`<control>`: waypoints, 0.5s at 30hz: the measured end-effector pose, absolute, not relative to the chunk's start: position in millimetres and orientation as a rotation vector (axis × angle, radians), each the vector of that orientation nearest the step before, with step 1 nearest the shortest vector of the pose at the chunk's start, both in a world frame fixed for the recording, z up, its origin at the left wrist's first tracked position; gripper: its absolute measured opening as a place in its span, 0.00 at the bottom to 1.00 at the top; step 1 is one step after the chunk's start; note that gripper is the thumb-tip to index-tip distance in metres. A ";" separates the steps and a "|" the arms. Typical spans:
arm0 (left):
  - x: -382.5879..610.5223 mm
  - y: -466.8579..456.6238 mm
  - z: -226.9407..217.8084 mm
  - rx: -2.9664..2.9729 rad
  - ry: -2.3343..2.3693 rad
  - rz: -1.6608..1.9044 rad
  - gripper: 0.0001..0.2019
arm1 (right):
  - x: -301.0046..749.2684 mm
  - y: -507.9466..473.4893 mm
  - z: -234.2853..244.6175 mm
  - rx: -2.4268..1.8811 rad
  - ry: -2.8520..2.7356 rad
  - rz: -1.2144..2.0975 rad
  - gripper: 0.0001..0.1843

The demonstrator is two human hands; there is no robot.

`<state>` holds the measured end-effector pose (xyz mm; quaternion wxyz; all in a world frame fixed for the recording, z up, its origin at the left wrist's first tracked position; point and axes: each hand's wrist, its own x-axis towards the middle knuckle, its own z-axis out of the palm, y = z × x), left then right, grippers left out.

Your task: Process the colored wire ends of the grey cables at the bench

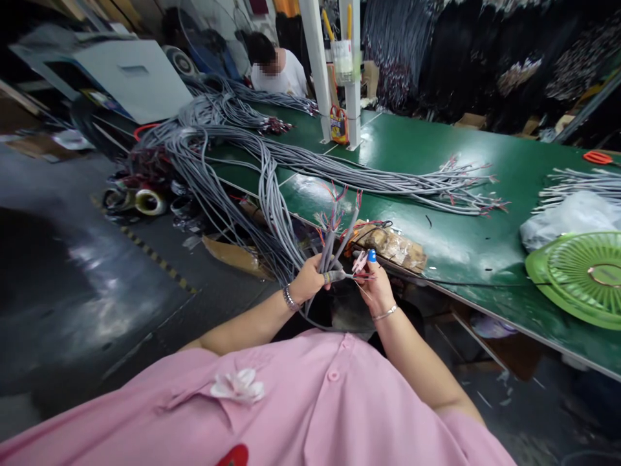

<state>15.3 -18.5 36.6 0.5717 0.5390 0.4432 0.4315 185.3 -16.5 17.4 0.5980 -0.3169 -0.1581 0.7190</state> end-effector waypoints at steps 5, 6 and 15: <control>15.0 -15.4 36.2 1.300 0.999 0.961 0.20 | 185.4 -18.2 17.9 -0.773 -0.312 1.685 0.23; 14.1 -15.1 37.5 1.303 0.979 0.955 0.20 | 185.3 -18.9 17.4 -0.788 -0.311 1.688 0.24; -9.2 -24.4 55.1 1.344 0.857 0.746 0.17 | 200.9 -38.5 -1.1 -0.909 -0.443 1.715 0.28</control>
